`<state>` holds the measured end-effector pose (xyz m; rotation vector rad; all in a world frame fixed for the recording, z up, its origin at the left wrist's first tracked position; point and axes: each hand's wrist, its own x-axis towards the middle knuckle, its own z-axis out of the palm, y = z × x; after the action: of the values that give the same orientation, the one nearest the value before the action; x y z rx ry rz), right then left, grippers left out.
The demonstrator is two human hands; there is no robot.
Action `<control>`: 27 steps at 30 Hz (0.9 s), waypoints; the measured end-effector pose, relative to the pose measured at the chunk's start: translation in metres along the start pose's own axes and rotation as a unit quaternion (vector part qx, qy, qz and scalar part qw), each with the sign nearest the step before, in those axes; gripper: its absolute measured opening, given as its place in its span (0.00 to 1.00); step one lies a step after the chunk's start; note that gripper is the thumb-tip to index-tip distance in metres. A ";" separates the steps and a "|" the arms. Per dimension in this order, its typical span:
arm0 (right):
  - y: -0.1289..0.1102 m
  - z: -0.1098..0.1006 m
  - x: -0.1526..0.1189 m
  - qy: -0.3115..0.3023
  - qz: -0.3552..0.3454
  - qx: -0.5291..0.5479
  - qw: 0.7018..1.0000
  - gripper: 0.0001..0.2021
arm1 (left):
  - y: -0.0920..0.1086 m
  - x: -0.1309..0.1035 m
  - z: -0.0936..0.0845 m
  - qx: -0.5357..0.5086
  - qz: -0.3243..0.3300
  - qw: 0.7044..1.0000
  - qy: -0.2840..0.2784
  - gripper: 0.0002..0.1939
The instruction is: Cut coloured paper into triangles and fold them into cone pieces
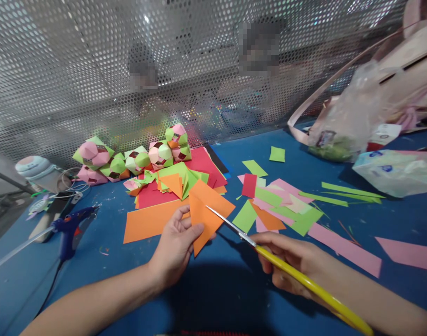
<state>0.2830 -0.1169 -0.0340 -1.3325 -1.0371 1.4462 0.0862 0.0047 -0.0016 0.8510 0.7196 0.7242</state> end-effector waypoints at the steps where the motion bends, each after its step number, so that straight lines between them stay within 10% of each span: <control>1: 0.003 -0.001 0.001 0.003 -0.006 -0.002 1.000 0.21 | 0.000 0.000 0.000 0.001 0.001 1.000 0.000 0.24; 27: -0.002 0.008 0.000 0.025 -0.081 -0.141 0.986 0.21 | -0.006 -0.014 0.004 0.037 -0.027 0.997 -0.060 0.23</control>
<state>0.2756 -0.1162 -0.0314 -1.4376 -1.3230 1.1711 0.0830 -0.0101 -0.0011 0.9305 0.6617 0.5956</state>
